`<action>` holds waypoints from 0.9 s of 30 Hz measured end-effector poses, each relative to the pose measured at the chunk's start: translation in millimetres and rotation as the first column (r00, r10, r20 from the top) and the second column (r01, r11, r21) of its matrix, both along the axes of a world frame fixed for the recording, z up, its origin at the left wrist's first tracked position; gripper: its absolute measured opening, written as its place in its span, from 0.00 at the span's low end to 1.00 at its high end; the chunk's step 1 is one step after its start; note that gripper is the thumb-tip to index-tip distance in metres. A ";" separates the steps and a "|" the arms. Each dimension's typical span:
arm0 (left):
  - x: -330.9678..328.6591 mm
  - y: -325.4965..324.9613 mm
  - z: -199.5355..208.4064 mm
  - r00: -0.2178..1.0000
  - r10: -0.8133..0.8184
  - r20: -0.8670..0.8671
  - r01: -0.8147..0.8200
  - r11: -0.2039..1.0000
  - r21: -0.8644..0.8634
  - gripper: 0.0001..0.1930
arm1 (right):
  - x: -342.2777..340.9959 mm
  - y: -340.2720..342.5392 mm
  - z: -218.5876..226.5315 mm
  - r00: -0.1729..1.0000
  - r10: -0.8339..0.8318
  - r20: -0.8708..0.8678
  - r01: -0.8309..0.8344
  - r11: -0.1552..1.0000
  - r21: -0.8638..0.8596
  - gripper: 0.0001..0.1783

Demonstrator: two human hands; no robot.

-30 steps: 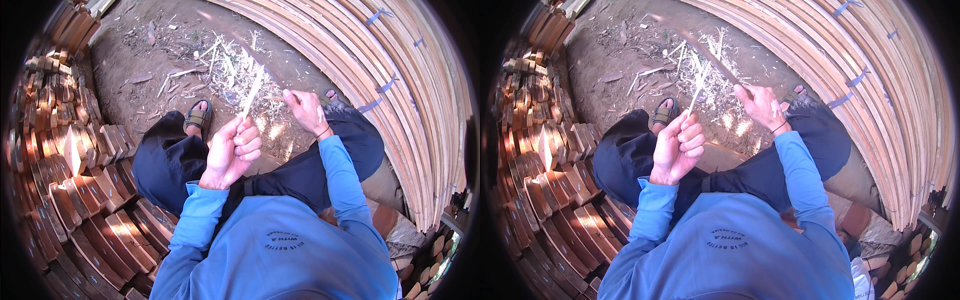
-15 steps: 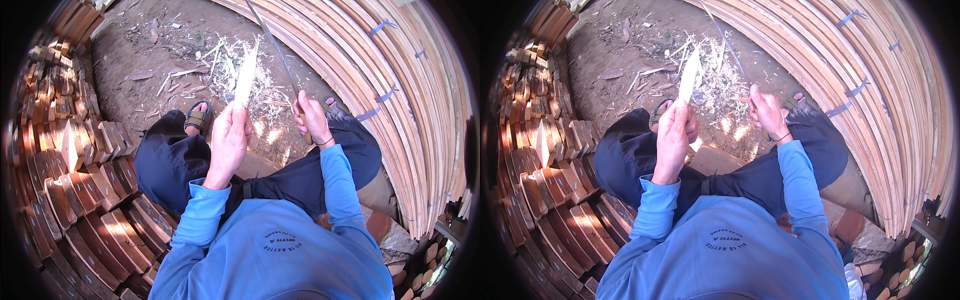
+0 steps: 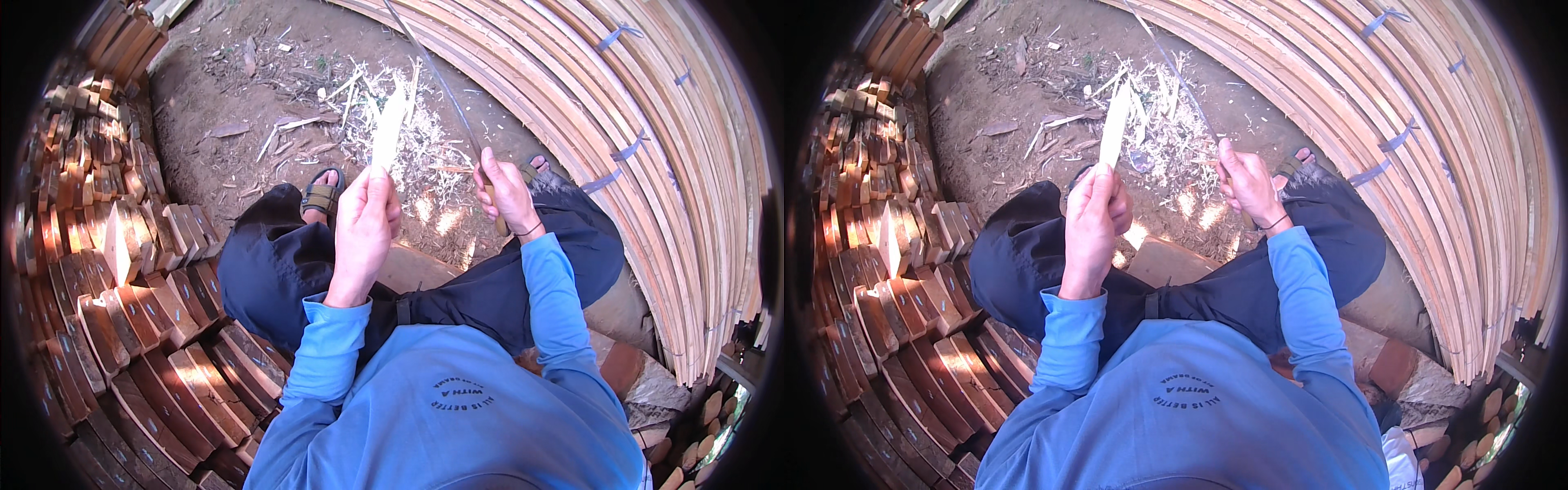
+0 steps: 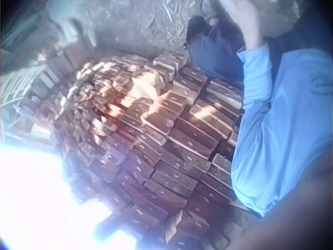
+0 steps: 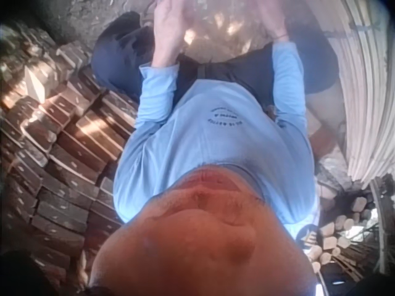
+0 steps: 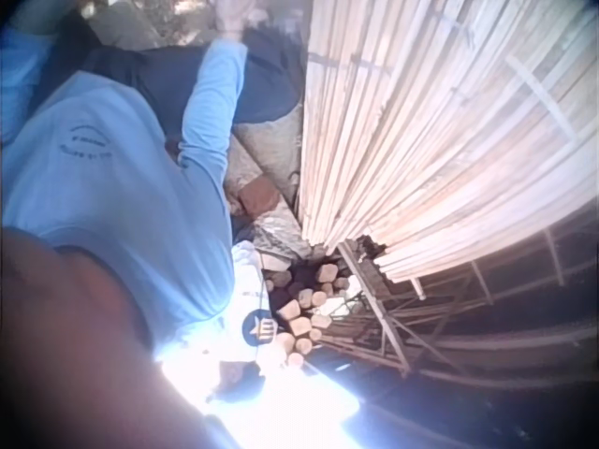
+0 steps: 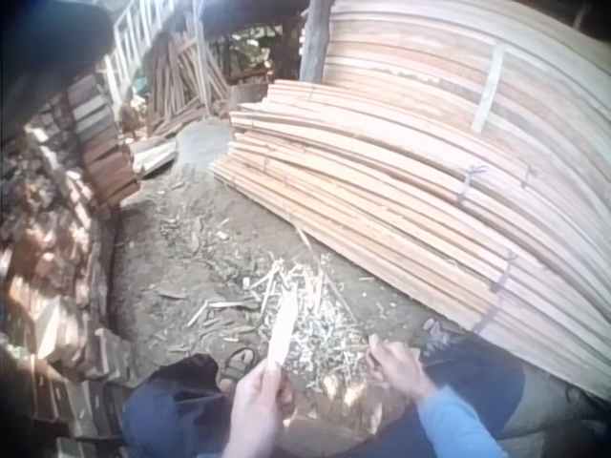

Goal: The person shaves a small piece of wood with a machete by hand, creating a pile of wood shavings on the dirt ground.

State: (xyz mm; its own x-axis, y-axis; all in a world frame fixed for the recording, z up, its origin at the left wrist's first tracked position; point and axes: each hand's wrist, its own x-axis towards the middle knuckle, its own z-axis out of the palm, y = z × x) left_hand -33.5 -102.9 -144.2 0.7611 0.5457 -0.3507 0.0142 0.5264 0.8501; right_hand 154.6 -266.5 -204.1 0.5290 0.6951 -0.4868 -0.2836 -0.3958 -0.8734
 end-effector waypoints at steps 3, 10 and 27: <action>-5.1 5.9 1.9 0.974 0.041 0.221 0.074 0.869 -0.490 0.19 | -1.0 -0.2 1.6 1.000 -0.008 -0.023 0.008 1.000 0.011 0.34; -9.8 12.5 1.5 0.897 0.009 0.441 0.334 0.639 -0.693 0.23 | -3.8 -1.8 9.1 1.000 0.011 -0.019 -0.010 0.997 0.074 0.34; -4.9 -1.6 -0.4 0.997 -0.056 -0.057 0.059 0.997 0.056 0.19 | -7.4 -10.4 17.5 0.991 0.053 0.119 -0.069 0.988 0.138 0.33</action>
